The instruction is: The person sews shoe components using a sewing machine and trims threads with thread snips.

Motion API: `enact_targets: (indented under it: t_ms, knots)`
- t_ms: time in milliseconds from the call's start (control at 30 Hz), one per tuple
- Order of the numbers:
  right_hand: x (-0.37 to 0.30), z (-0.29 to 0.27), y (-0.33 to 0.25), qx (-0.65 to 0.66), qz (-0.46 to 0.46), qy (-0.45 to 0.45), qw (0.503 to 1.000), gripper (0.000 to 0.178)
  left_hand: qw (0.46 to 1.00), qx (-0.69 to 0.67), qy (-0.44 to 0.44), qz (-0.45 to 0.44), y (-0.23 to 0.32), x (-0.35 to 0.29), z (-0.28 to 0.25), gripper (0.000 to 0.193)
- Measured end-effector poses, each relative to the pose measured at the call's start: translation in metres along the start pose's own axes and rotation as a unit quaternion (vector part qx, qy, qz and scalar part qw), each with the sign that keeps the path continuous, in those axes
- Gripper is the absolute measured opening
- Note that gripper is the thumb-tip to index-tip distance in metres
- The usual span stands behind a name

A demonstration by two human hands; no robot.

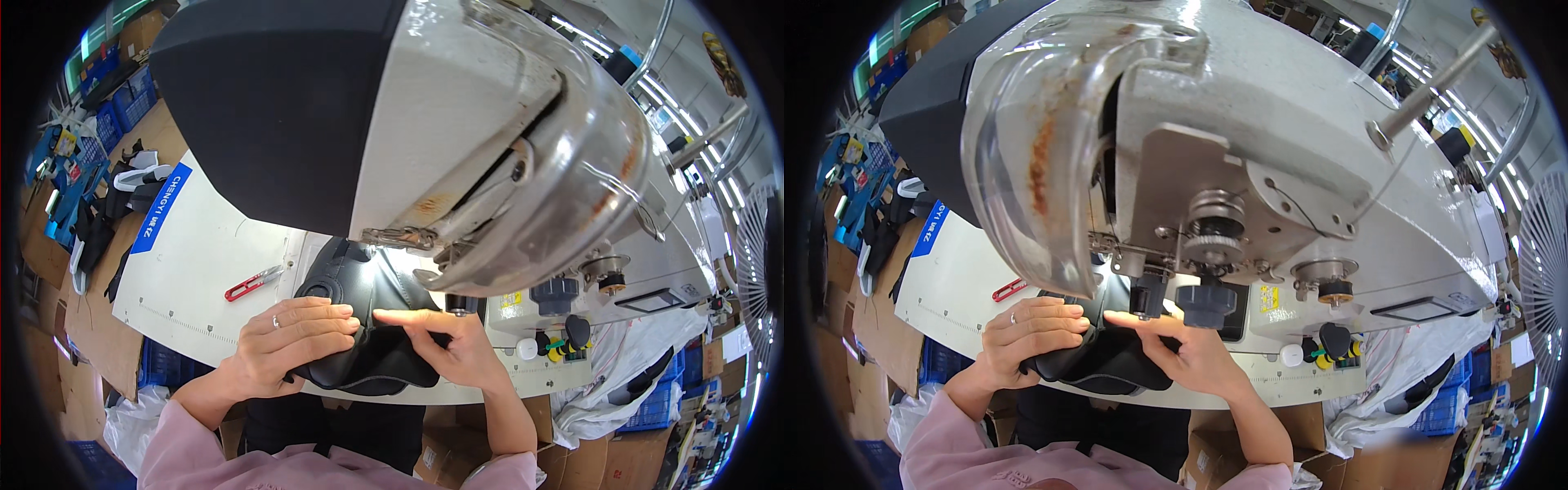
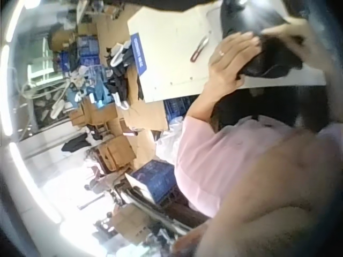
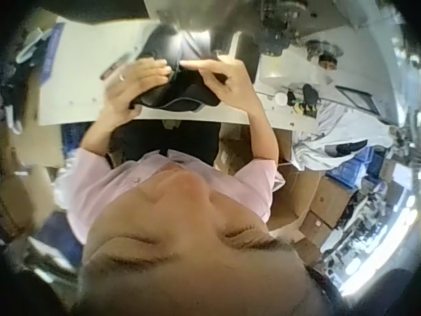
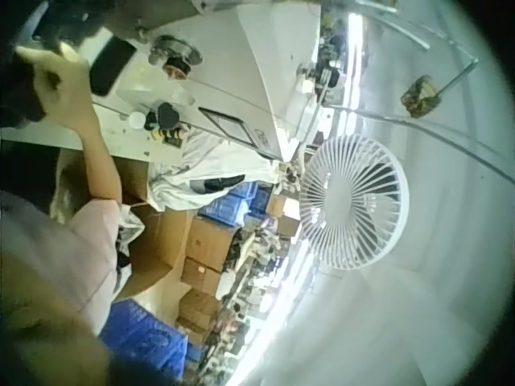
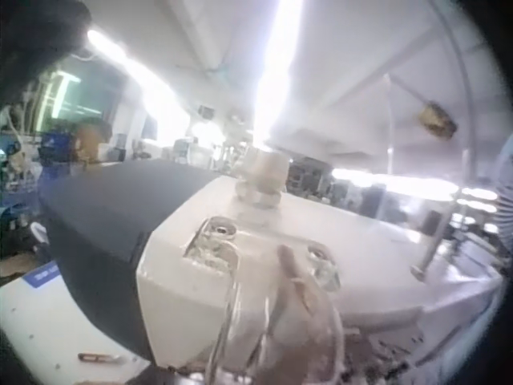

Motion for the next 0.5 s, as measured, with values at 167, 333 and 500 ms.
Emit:
enact_targets:
  t_ms: [167, 333, 500]
  knots:
    - [-0.001, 0.004, -0.01, -0.128, 0.042, -0.069, 0.988, 0.05, 1.0, -0.011, 0.001, -0.006, -0.001, 0.0, 0.002, 0.042]
    - [0.002, 0.004, -0.022, -0.166, 0.019, -0.06, 0.984, 0.053, 1.0, -0.018, -0.002, -0.014, -0.002, -0.002, 0.002, 0.038]
    - [0.002, 0.004, -0.019, -0.222, 0.023, -0.076, 0.972, 0.052, 1.0, -0.02, -0.001, -0.01, -0.003, -0.001, 0.002, 0.04]
Point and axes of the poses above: each hand's wrist, its own x-axis towards the middle knuckle, its own z-axis out of the palm, y = z × x, the point moved 8 cm from there along x, towards the middle knuckle, and after that the axes turned 4 degrees about z, right-handed, at the moved point
